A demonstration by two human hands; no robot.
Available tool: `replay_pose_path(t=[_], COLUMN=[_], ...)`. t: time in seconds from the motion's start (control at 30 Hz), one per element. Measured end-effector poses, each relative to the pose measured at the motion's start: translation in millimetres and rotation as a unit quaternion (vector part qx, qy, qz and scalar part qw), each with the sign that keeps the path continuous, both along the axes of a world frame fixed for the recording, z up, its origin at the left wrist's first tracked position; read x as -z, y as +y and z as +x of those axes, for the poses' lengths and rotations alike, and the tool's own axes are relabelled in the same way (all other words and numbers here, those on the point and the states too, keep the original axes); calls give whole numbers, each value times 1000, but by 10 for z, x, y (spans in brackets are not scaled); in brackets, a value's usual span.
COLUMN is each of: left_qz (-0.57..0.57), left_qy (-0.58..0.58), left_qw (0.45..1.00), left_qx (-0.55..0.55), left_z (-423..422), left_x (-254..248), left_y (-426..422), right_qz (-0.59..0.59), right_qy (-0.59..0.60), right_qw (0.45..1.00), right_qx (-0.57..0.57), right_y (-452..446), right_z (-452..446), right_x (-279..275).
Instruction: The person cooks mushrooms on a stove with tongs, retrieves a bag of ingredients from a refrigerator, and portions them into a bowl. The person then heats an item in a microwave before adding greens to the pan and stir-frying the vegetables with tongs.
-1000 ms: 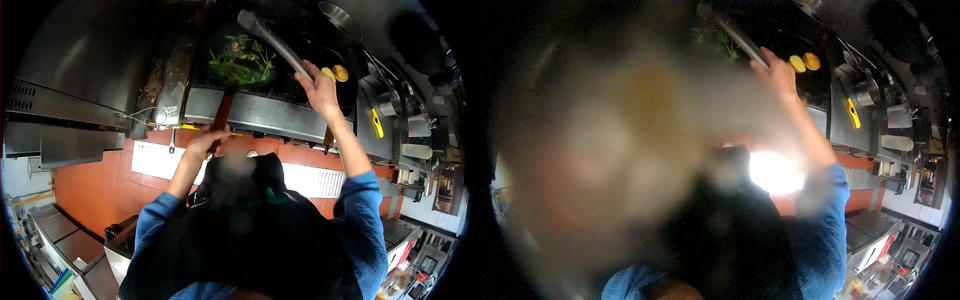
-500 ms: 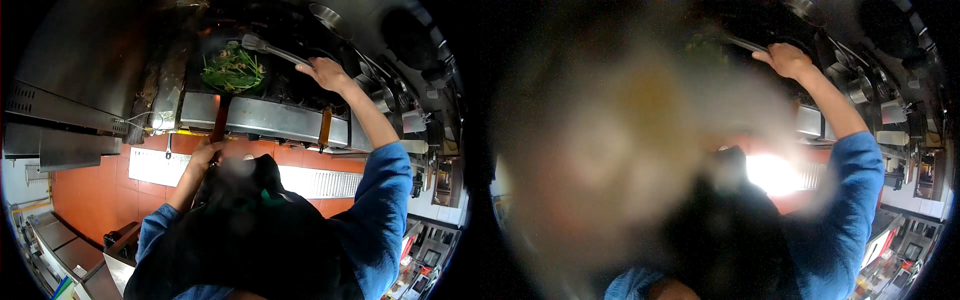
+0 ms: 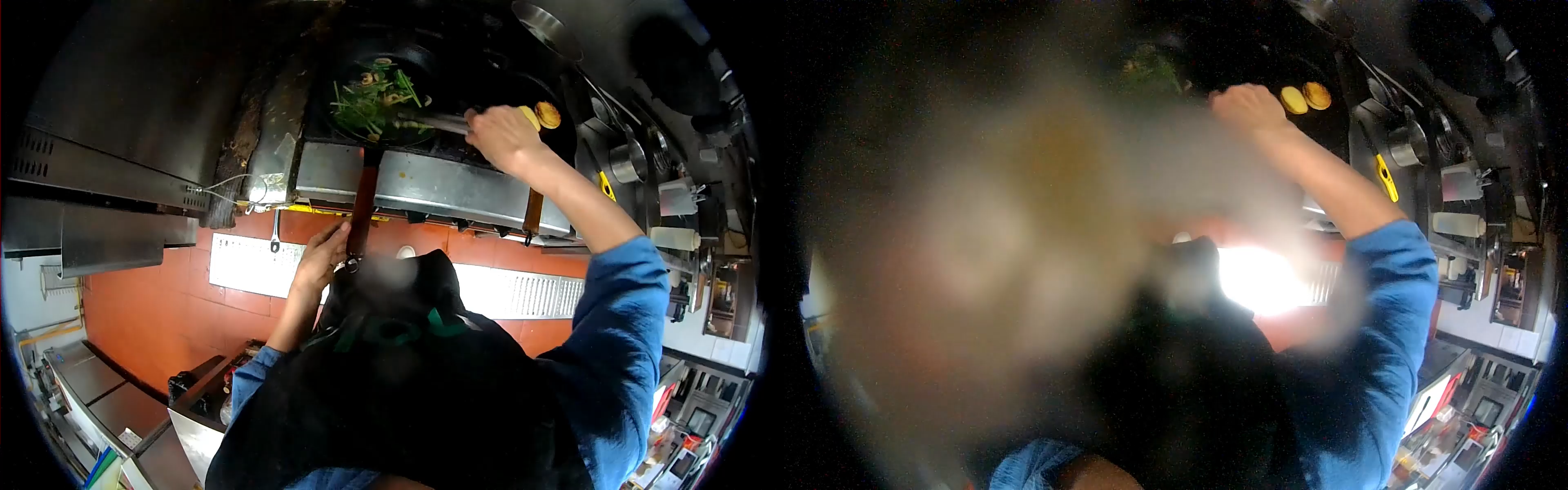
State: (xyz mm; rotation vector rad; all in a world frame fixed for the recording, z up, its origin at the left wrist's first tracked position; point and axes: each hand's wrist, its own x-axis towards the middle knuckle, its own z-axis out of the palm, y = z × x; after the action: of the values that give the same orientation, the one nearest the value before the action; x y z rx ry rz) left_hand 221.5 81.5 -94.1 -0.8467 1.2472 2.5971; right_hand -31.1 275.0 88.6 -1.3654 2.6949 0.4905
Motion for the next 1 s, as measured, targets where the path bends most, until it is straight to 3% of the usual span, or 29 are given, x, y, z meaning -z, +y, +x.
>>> replay_pose_path(t=[0.07,0.13,0.23,0.33,0.5,0.57,0.63,0.7,0.83,0.9,1.0], left_qz=[-15,-40,-86,-77,-44,-37,-25,-17,12,40,63], left_qy=[-1,1,-89,-167,-254,-292,-279,-285,-286,-279,-293], left_qw=[999,997,989,976,953,940,954,952,948,945,928], left_qx=[-30,-61,-80,-120,-158,-173,-104,-107,-137,-167,-220], left_z=[156,359,781,1174,1945,2533,3045,3181,3143,2978,2428], left_x=[-229,-236,314,892,1643,2228,2797,2768,2592,2397,1762], left_y=[2,-29,-146,-157,-66,-4,8,18,-85,-108,-97], right_qz=[-52,-76,-109,-109,-121,-96,-51,-61,-73,-127,-116], right_qy=[44,4,5,-35,-38,-70,-79,-48,-10,4,19], right_qw=[998,995,991,978,989,992,995,997,996,991,992], right_qx=[8,57,78,172,78,47,36,-2,40,36,43], right_y=[-63,-113,-297,-609,-563,-457,-389,-302,-329,-283,-410], right_z=[-126,-271,-577,-777,-562,-338,-77,-99,-215,-427,-525], right_x=[-11,-89,43,254,257,76,-41,324,118,108,257])
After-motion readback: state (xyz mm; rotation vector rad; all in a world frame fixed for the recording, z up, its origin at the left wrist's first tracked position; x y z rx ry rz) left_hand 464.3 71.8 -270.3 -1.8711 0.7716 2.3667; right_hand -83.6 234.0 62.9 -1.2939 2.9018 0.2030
